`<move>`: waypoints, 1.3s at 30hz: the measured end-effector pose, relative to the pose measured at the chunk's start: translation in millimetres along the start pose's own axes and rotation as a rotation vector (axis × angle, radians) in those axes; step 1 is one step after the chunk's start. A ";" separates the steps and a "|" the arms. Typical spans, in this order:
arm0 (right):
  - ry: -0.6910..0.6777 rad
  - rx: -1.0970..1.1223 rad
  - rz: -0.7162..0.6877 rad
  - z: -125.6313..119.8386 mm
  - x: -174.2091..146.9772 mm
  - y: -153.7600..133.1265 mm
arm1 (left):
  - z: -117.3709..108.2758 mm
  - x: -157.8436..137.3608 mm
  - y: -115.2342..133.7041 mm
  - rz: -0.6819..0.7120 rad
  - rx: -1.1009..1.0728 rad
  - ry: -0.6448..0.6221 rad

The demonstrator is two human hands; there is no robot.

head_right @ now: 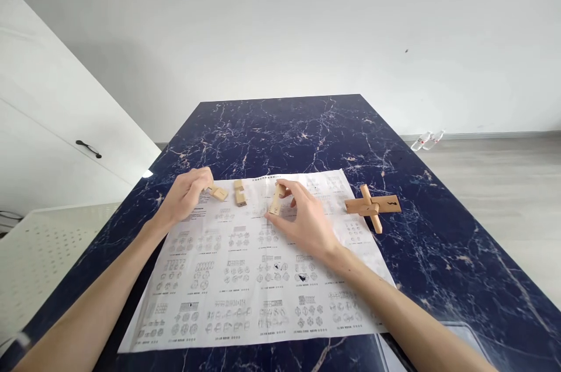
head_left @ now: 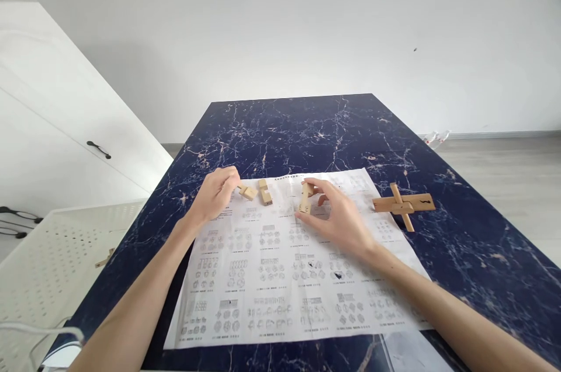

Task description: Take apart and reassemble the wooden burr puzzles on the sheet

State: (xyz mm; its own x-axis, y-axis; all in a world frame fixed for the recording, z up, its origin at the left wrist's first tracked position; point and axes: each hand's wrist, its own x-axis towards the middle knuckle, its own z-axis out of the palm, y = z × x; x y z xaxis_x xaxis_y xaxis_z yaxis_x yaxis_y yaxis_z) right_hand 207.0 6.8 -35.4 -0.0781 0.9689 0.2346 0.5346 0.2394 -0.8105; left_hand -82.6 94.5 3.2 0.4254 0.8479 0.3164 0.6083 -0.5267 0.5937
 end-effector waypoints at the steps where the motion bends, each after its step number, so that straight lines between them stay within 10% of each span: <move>1: -0.019 -0.021 -0.002 0.8 -0.4 0.9 | -0.7 -0.2 -3.8 0.024 0.022 -0.032; 10: -0.097 -0.041 -0.075 1.7 -1.3 -0.3 | 5.8 -1.4 -18.3 0.118 0.226 -0.217; 32: -0.412 -0.054 -0.118 23.3 74.3 -19.8 | 23.3 -5.7 -7.2 0.048 0.150 -0.071; 39: -0.373 -0.110 -0.071 -17.5 14.3 -20.5 | 42.4 -12.4 15.7 0.034 0.149 -0.236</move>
State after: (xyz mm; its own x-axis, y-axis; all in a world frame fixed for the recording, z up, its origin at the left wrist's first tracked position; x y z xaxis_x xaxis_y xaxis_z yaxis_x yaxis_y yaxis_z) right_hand 209.6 14.7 -6.0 -0.4077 0.9111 0.0608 0.6019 0.3182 -0.7324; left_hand -50.0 73.2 -22.8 0.5805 0.8016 0.1430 0.6756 -0.5723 0.4648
